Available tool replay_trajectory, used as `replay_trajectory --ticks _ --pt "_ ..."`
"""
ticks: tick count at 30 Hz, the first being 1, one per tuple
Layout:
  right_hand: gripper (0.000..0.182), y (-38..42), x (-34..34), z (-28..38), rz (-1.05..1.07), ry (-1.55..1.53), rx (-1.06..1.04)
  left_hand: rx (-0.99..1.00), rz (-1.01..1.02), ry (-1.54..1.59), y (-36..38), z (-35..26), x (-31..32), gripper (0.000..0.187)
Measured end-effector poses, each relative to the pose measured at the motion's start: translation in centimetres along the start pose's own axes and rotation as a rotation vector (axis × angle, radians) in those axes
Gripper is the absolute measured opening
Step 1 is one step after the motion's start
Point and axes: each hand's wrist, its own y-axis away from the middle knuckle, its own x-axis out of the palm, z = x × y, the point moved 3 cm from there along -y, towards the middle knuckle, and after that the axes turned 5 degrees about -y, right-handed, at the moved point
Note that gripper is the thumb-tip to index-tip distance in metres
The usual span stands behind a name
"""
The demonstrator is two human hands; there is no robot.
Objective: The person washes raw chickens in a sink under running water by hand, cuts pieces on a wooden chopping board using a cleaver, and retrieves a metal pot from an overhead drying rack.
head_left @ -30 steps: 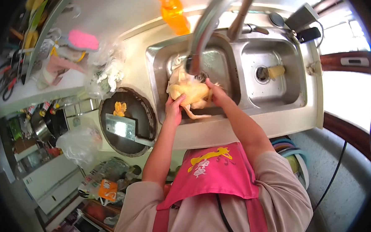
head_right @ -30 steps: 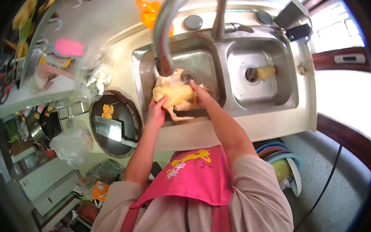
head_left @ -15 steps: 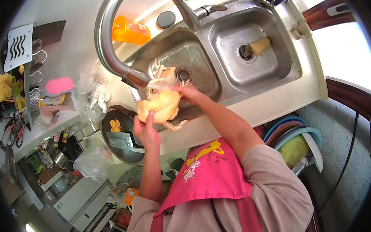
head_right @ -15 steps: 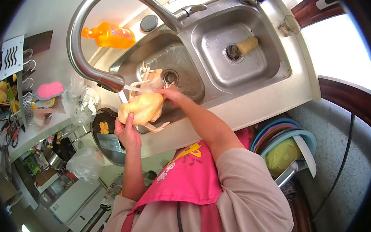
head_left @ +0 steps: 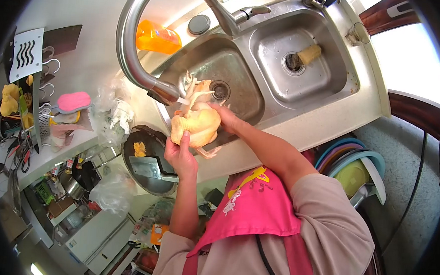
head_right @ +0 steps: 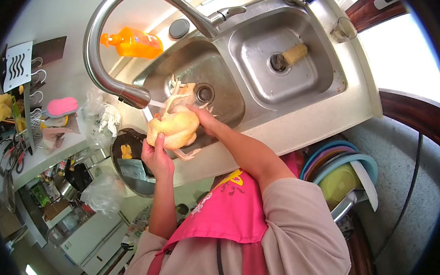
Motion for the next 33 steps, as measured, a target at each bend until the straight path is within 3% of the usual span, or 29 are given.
replay_trajectory --ticks 3,10,13,16,17,18,21,26,29,31,33 --pt "0.051 2.1 0.7 1.4 0.286 -0.264 0.150 -0.046 0.075 -0.016 -1.1 -0.4 -1.6 0.021" --pt "0.057 3.2 1.1 3.0 0.363 -0.116 0.257 -0.209 0.075 0.107 -3.1 1.7 -2.6 0.029" --pt "0.063 2.3 -0.4 3.4 0.202 0.205 0.070 -0.261 0.005 0.176 -2.6 4.2 -3.5 0.028" --pt "0.073 2.0 -0.8 5.1 0.094 0.775 -0.063 -0.378 -0.069 0.183 -1.9 9.0 -5.1 0.027" --pt "0.077 2.7 -1.0 6.6 -0.062 1.115 -0.083 -0.440 -0.089 0.208 -1.4 10.3 -5.1 0.028" --pt "0.076 3.2 -0.7 7.3 -0.055 1.205 -0.092 -0.500 -0.108 0.236 -1.1 11.7 -5.2 0.028" --pt "0.065 5.1 -0.2 8.8 -0.038 1.522 -0.197 -0.713 0.047 0.123 -1.1 16.5 -5.5 0.034" --pt "0.046 5.2 -0.2 8.1 0.105 1.646 -0.180 -0.895 0.318 -0.379 -3.3 18.7 -3.8 0.039" --pt "0.035 5.0 0.0 6.0 0.142 1.685 -0.171 -0.050 0.251 -1.142 -2.8 15.3 -0.4 0.042" --pt "0.027 4.5 -0.1 2.8 0.303 1.780 -0.087 0.217 0.118 -0.715 -3.8 12.8 1.7 0.043" --pt "0.027 4.1 -0.4 -0.4 0.264 1.986 -0.669 0.197 0.493 -0.638 -5.6 11.6 3.1 0.041"
